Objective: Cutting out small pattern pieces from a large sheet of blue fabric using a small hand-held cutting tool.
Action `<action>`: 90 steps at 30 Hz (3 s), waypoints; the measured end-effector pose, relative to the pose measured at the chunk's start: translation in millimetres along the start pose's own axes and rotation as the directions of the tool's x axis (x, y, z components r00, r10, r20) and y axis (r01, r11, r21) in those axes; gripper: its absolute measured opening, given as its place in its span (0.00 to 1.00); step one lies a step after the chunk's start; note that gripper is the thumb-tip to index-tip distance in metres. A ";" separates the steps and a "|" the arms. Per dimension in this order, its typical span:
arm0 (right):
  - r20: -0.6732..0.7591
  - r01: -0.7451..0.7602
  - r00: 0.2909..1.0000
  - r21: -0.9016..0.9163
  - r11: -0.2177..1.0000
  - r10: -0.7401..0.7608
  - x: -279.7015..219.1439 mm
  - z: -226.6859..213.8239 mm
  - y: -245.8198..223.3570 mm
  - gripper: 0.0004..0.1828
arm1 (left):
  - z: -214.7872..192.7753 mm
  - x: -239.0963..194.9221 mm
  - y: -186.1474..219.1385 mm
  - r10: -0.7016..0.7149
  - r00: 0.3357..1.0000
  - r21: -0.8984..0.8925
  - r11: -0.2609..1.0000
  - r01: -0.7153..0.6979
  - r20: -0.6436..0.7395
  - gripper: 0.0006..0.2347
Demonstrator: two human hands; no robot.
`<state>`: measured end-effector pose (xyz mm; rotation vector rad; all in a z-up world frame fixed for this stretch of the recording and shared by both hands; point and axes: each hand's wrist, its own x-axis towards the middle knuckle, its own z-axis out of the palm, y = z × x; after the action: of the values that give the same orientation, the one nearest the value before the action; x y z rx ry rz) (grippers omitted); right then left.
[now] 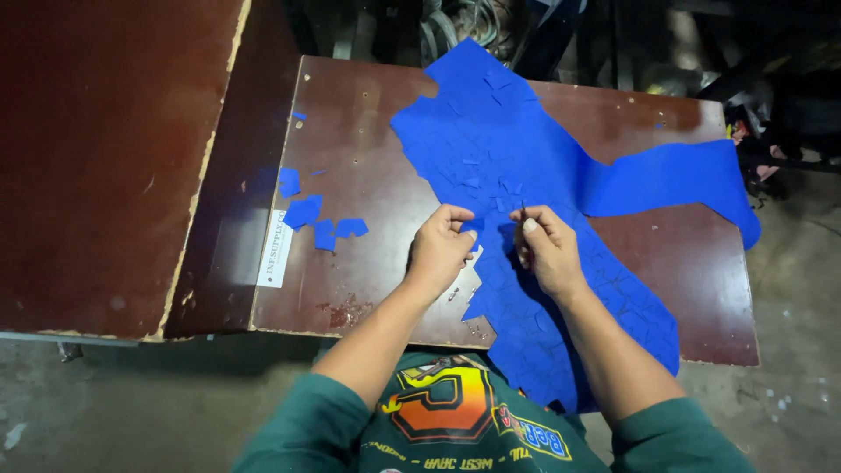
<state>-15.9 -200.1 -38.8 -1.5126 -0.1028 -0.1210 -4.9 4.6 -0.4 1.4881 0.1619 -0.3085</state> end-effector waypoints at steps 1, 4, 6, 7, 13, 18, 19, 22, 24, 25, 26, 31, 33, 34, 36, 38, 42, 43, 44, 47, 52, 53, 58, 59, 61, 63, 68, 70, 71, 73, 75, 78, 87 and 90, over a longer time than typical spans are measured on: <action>0.002 0.001 1.000 -0.002 1.000 -0.001 -0.6 0.6 0.1 0.12 | -1.5 -1.8 0.5 0.002 1.000 -0.003 1.000 -0.002 0.000 0.11; 0.023 0.013 1.000 -0.007 1.000 -0.013 2.0 2.7 -3.9 0.13 | -3.1 -0.4 -0.7 0.003 1.000 0.019 1.000 -0.004 0.016 0.11; 0.017 0.015 1.000 -0.027 1.000 -0.014 3.9 6.3 -7.7 0.13 | -1.6 6.9 -11.0 0.011 1.000 0.014 1.000 -0.011 0.021 0.11; 0.017 0.014 1.000 -0.028 1.000 -0.013 3.1 6.0 -7.5 0.13 | -0.9 8.0 -12.6 0.010 1.000 0.012 1.000 -0.010 0.021 0.11; 0.006 0.021 1.000 -0.037 0.999 -0.020 2.5 1.5 0.1 0.14 | 1.3 16.1 -12.5 0.009 0.998 0.000 1.000 -0.009 0.056 0.11; -0.010 0.033 0.999 -0.013 0.999 -0.033 -0.8 -2.5 3.5 0.14 | 1.5 11.3 -5.8 0.020 0.998 0.031 0.999 -0.022 0.064 0.11; -0.011 0.033 0.999 -0.016 0.999 -0.033 -1.3 -3.7 4.5 0.14 | 2.6 12.8 -8.0 0.020 0.998 0.030 0.999 -0.022 0.067 0.11; 0.004 0.031 1.000 0.011 0.999 -0.031 -3.7 -3.5 4.7 0.14 | 2.5 10.3 -7.0 0.051 0.997 0.046 0.997 -0.054 0.057 0.11; -0.008 -0.009 1.000 -0.014 1.000 0.009 -2.3 -3.2 4.2 0.14 | 1.8 7.2 2.3 0.044 0.998 0.095 0.994 -0.047 0.035 0.11; -0.004 -0.015 1.000 -0.011 1.000 0.015 -2.4 -2.8 3.6 0.14 | 3.5 10.1 -3.8 0.038 0.999 0.095 0.995 -0.041 0.029 0.11; 0.007 -0.014 1.000 -0.042 0.999 0.014 -2.7 -3.1 3.2 0.14 | 5.7 12.9 -10.2 0.030 0.999 0.140 0.990 -0.032 0.015 0.09; 0.028 0.002 1.000 -0.078 0.997 0.000 -0.4 -0.2 3.0 0.15 | 7.8 19.3 -10.7 -0.046 0.999 0.136 0.990 0.048 -0.021 0.07; 0.044 -0.005 0.999 -0.120 0.993 0.010 1.4 1.7 0.6 0.15 | 7.4 19.9 -5.2 -0.070 0.997 0.026 0.997 0.070 -0.023 0.09; 0.050 -0.002 0.999 -0.119 0.993 0.008 1.2 5.2 -3.4 0.15 | 5.8 17.7 -3.3 -0.066 0.997 0.025 0.997 0.067 -0.028 0.09; 0.014 -0.141 0.989 -0.174 0.975 0.145 1.1 8.8 -14.2 0.14 | 6.2 14.2 1.8 -0.066 0.997 0.032 0.997 0.067 -0.047 0.12; 0.008 -0.166 0.985 -0.206 0.964 0.171 10.0 11.5 -15.6 0.12 | 6.6 19.3 -3.8 -0.015 1.000 0.126 0.992 0.013 0.014 0.13; -0.044 -0.216 0.976 -0.257 0.942 0.212 13.9 4.7 8.0 0.09 | 6.8 20.5 -19.6 0.006 0.990 0.291 0.956 -0.046 0.137 0.15; -0.044 -0.218 0.976 -0.255 0.942 0.214 12.5 4.4 7.0 0.09 | 6.8 18.7 -18.1 0.003 0.991 0.293 0.955 -0.043 0.137 0.15; -0.062 -0.218 0.976 -0.243 0.945 0.209 11.2 4.5 6.1 0.08 | 6.3 16.8 -16.6 0.007 0.991 0.288 0.956 -0.046 0.132 0.14; -0.131 -0.227 0.970 -0.168 0.959 0.207 8.2 6.4 4.1 0.08 | 7.5 14.1 -5.7 -0.024 0.993 0.313 0.950 -0.014 0.118 0.11; -0.185 -0.227 0.960 -0.087 0.970 0.209 3.7 9.0 -9.8 0.08 | 12.7 11.3 8.3 -0.086 0.995 0.290 0.954 0.071 0.041 0.08; -0.145 -0.218 0.966 -0.022 0.976 0.213 2.3 12.0 -19.5 0.13 | 12.7 12.8 11.4 -0.111 0.994 0.202 0.974 0.105 0.019 0.07; -0.042 -0.160 0.986 0.008 0.987 0.161 1.5 10.7 -16.5 0.21 | 12.5 16.8 34.3 -0.102 0.995 -0.022 0.995 0.101 -0.012 0.08; -0.014 -0.165 0.986 -0.027 0.986 0.165 1.7 11.5 -19.6 0.20 | 13.1 18.5 33.4 -0.109 0.994 -0.010 0.994 0.109 -0.025 0.08; 0.017 -0.169 0.985 -0.068 0.983 0.170 1.8 11.3 -22.3 0.21 | 13.2 19.5 36.3 -0.116 0.992 -0.005 0.993 0.116 -0.039 0.09; 0.026 -0.230 0.972 -0.108 0.967 0.234 1.8 10.0 -21.3 0.18 | 11.1 17.6 43.1 -0.120 0.992 0.096 0.988 0.123 -0.038 0.07; -0.003 -0.296 0.954 -0.192 0.936 0.301 6.6 18.0 -35.1 0.17 | 8.9 21.3 41.3 -0.157 0.985 0.078 0.984 0.162 -0.076 0.07; -0.022 -0.315 0.947 -0.231 0.920 0.319 4.5 22.8 -37.1 0.18 | 8.6 22.9 39.6 -0.162 0.983 0.083 0.982 0.169 -0.081 0.07; -0.038 -0.343 0.939 -0.187 0.920 0.342 2.9 26.7 -37.2 0.18 | 8.7 23.8 39.0 -0.174 0.982 0.109 0.977 0.182 -0.076 0.07; -0.053 -0.371 0.929 -0.143 0.917 0.367 1.9 30.9 -37.9 0.18 | 9.4 24.0 40.2 -0.188 0.980 0.134 0.971 0.196 -0.070 0.08; -0.048 -0.401 0.916 -0.115 0.909 0.398 3.1 31.7 -38.9 0.17 | 9.9 22.1 43.6 -0.198 0.978 0.170 0.964 0.206 -0.064 0.07; -0.023 -0.386 0.922 -0.139 0.912 0.387 2.6 31.2 -36.4 0.17 | 10.2 20.8 47.0 -0.214 0.975 0.197 0.955 0.223 -0.067 0.08; -0.026 -0.342 0.938 -0.233 0.910 0.345 0.8 31.9 -37.3 0.17 | 8.8 12.8 54.8 -0.166 0.985 0.217 0.961 0.171 -0.042 0.08; -0.038 -0.323 0.945 -0.251 0.912 0.324 1.3 35.7 -40.9 0.16 | 9.2 12.0 54.2 -0.162 0.985 0.238 0.956 0.170 -0.056 0.07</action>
<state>-20.2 -166.8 3.7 -1.7657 0.1679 0.1412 22.0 -2.9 48.4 1.7264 0.2875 -0.4500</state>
